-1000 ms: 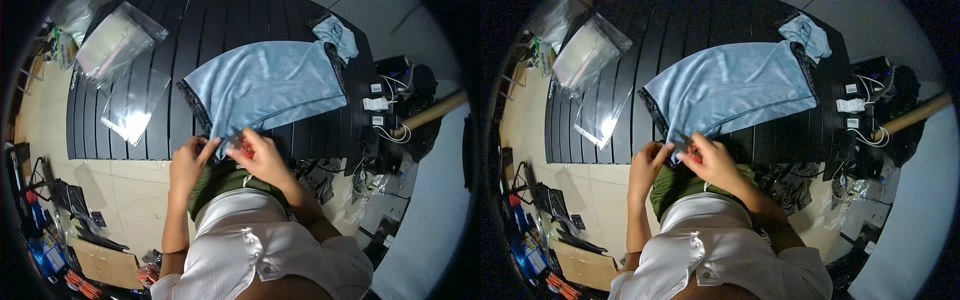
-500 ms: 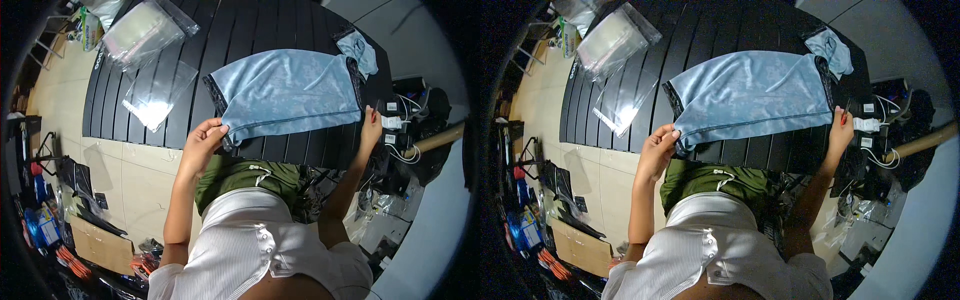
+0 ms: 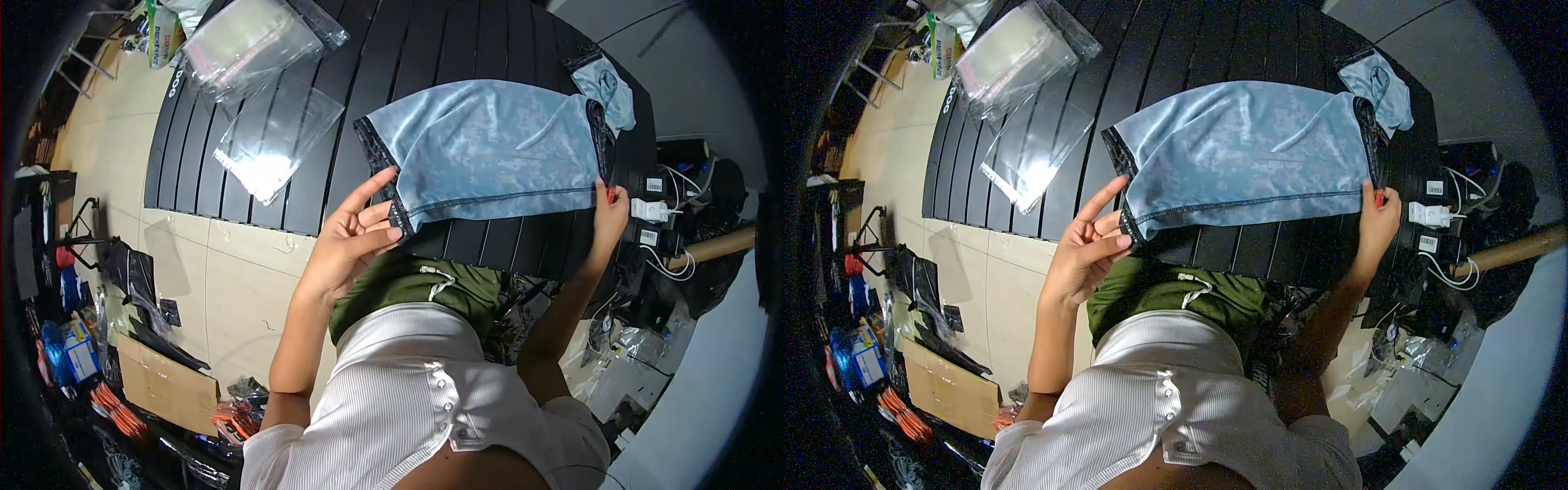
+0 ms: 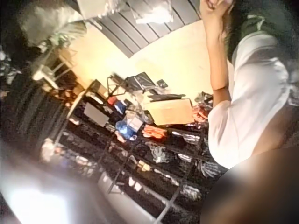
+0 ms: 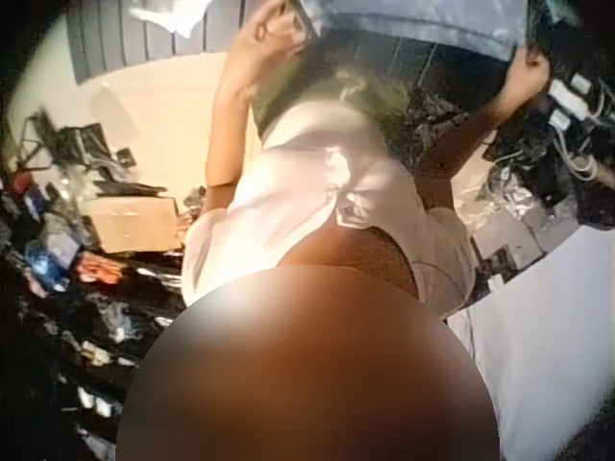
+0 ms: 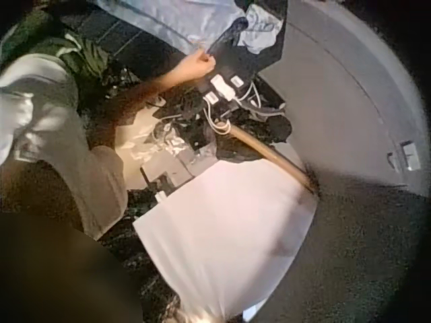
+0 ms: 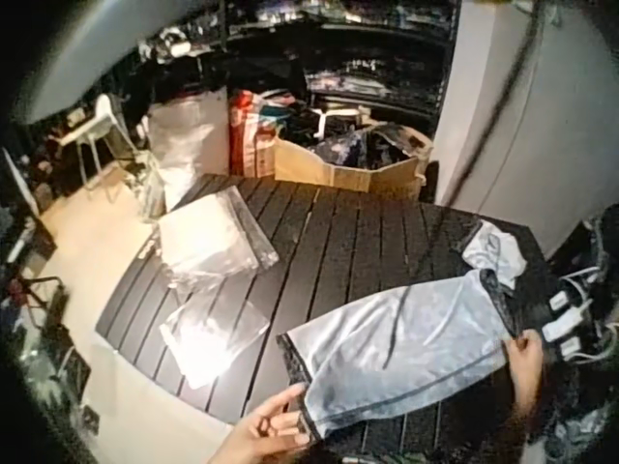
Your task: Inspect, trim loose threads from, fold, and package neck gaiters into plastic bags.
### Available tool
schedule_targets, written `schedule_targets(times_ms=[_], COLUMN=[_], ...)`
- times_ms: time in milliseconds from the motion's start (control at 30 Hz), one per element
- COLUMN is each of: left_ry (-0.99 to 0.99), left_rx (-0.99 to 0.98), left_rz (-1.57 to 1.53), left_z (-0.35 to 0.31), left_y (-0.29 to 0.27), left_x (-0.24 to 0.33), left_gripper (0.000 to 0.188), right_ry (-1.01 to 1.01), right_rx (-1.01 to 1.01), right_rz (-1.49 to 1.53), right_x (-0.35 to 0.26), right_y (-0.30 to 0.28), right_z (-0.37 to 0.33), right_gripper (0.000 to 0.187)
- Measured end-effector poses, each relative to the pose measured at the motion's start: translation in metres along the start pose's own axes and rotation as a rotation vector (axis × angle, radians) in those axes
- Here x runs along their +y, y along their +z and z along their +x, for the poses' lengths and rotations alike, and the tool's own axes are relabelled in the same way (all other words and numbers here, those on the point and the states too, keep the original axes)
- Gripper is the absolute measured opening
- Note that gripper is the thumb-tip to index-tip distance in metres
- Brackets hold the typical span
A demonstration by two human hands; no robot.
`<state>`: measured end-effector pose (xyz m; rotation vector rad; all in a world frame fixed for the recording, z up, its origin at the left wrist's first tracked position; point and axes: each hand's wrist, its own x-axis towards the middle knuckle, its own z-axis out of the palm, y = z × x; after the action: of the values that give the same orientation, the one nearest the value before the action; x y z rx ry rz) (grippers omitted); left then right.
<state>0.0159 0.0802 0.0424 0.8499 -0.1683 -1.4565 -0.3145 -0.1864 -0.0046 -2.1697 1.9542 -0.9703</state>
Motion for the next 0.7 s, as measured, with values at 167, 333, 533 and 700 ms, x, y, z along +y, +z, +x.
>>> schedule_targets(times_ms=[167, 333, 533, 700], left_ry=[0.020, 0.034, -0.140, 0.001], left_rx=[-0.032, -0.062, -0.220, -0.120], left_rz=[0.004, -0.063, -0.369, -0.221], left_z=[-0.001, 0.000, 0.004, -0.002], left_y=[0.002, -0.001, -0.006, -0.005], left_x=[0.001, -0.001, -0.003, -0.009], left_gripper=[0.071, 0.074, 0.079, 0.077], right_ry=[0.084, 0.158, 0.125, 0.214], right_rx=[-0.080, -0.219, -0.037, -0.160], right_rz=[-0.133, -0.145, 0.047, -0.043], right_x=[0.040, 0.037, 0.065, 0.066], right_y=[0.002, 0.006, 0.012, -0.007], right_z=[0.013, 0.015, 0.017, 0.024], right_gripper=[0.042, 0.038, 0.037, 0.029])
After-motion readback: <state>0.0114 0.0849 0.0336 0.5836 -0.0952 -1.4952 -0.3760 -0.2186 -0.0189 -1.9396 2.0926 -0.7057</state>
